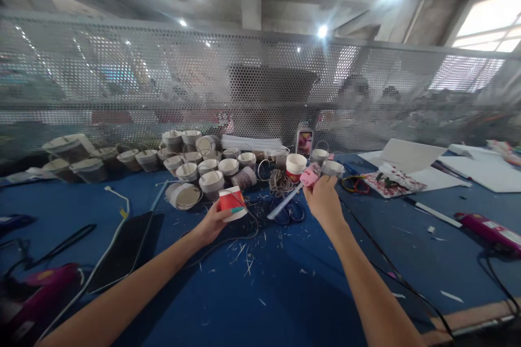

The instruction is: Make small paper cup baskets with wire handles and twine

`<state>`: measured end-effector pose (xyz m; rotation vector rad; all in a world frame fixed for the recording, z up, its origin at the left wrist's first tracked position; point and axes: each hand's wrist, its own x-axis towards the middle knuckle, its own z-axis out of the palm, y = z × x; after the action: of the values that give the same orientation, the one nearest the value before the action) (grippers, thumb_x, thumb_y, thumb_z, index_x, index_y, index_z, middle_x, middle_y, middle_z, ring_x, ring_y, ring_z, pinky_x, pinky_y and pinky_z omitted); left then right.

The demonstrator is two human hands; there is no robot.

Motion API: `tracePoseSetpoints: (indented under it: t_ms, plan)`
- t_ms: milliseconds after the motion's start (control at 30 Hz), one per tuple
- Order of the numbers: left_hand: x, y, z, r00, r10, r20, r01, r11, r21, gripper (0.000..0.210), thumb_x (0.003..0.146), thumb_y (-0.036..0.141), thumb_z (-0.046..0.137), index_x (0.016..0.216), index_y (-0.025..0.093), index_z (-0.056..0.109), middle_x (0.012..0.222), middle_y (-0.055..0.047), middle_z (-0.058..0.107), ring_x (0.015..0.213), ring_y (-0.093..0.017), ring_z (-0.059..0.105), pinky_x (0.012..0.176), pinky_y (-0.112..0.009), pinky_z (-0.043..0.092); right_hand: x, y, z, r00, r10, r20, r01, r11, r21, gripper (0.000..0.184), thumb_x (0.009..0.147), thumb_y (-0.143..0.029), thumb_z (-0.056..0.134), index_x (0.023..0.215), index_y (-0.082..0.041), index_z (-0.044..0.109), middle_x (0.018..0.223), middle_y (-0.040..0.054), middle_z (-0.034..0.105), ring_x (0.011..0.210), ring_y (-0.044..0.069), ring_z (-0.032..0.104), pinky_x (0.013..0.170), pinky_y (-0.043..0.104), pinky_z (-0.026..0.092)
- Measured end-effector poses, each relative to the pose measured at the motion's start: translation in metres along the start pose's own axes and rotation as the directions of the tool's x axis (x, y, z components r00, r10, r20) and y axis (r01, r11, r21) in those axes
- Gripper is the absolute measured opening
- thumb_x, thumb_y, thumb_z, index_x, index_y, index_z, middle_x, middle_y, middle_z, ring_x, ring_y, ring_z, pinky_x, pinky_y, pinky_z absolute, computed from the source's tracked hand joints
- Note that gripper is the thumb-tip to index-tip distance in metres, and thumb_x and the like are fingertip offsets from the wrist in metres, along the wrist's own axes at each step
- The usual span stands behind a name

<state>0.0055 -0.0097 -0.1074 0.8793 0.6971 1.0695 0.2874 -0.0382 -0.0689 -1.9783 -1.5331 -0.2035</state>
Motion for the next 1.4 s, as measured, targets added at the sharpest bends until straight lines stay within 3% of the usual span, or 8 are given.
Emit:
tracePoseSetpoints:
  t_ms: [100,233,333,433,767,1067,1233,1400]
  plan:
    - [0.000,0.000,0.000,1.000,0.006,0.014,-0.006,1.000,0.009,0.057,0.046,0.017,0.075,0.099,0.012,0.055,0.090,-0.009,0.066,0.083,-0.022,0.060,0.078,-0.032,0.044,-0.005,-0.017,-0.006,0.997,0.040,0.063,-0.060,0.938,0.340,0.028,0.073,-0.035,0.046,0.082,-0.011,0.057,0.071,0.0112,0.059,0.065,0.022,0.057,0.057,0.032,0.046]
    - [-0.001,0.001,0.002,0.999,0.013,0.039,-0.014,1.000,0.027,0.057,0.045,0.018,0.076,0.098,0.012,0.056,0.088,-0.008,0.066,0.082,-0.022,0.060,0.077,-0.033,0.044,-0.017,-0.031,-0.001,0.927,-0.089,0.365,-0.281,0.484,0.829,0.031,0.071,-0.040,0.042,0.065,-0.013,0.058,0.035,-0.0004,0.046,0.029,0.012,0.041,0.033,0.024,0.035]
    - [-0.002,0.001,0.003,0.999,0.019,0.051,-0.021,0.999,0.044,0.058,0.046,0.018,0.076,0.100,0.013,0.055,0.089,-0.007,0.066,0.083,-0.021,0.060,0.078,-0.033,0.043,-0.029,-0.042,0.009,0.863,-0.221,0.454,-0.420,0.185,0.888,0.034,0.070,-0.039,0.040,0.061,-0.011,0.058,0.031,-0.0007,0.043,0.021,0.010,0.033,0.024,0.022,0.025]
    - [-0.002,-0.002,0.002,0.998,0.020,0.054,-0.025,0.995,0.092,0.061,0.046,0.017,0.077,0.103,0.015,0.054,0.091,-0.006,0.065,0.083,-0.020,0.060,0.079,-0.034,0.044,-0.039,-0.053,0.017,0.798,-0.308,0.518,-0.529,0.052,0.847,0.036,0.071,-0.037,0.038,0.058,-0.011,0.059,0.028,-0.0006,0.041,0.020,0.010,0.033,0.023,0.021,0.022]
    - [0.002,-0.011,-0.007,0.988,0.050,0.147,-0.072,0.986,0.152,0.066,0.050,0.018,0.076,0.112,0.019,0.052,0.102,-0.006,0.064,0.091,-0.022,0.059,0.084,-0.035,0.043,-0.050,-0.060,0.026,0.680,-0.416,0.604,-0.655,0.026,0.755,0.036,0.070,-0.037,0.037,0.057,-0.011,0.059,0.027,0.0001,0.040,0.020,0.010,0.032,0.023,0.021,0.023]
    - [0.000,-0.008,-0.004,0.987,0.041,0.155,-0.066,0.985,0.162,0.065,0.050,0.017,0.077,0.110,0.017,0.052,0.103,-0.007,0.063,0.092,-0.022,0.058,0.086,-0.036,0.042,-0.052,-0.062,0.026,0.671,-0.413,0.615,-0.659,0.046,0.750,0.034,0.070,-0.036,0.039,0.058,-0.010,0.059,0.029,-0.0002,0.042,0.022,0.009,0.032,0.025,0.020,0.023]
    - [0.002,-0.009,-0.006,0.987,0.051,0.153,-0.074,0.986,0.151,0.064,0.051,0.017,0.076,0.110,0.016,0.052,0.105,-0.009,0.062,0.094,-0.023,0.058,0.086,-0.037,0.042,-0.052,-0.063,0.023,0.616,-0.471,0.631,-0.694,0.053,0.718,0.034,0.073,-0.035,0.040,0.062,-0.010,0.059,0.031,-0.0024,0.041,0.021,0.007,0.031,0.027,0.019,0.024]
    - [0.001,-0.008,-0.004,0.990,0.045,0.130,-0.065,0.986,0.153,0.065,0.048,0.016,0.076,0.109,0.016,0.053,0.104,-0.008,0.063,0.095,-0.025,0.058,0.086,-0.038,0.043,-0.052,-0.061,0.027,0.632,-0.455,0.628,-0.676,0.073,0.733,0.033,0.074,-0.034,0.040,0.062,-0.010,0.060,0.031,-0.0024,0.041,0.022,0.008,0.033,0.027,0.019,0.024]
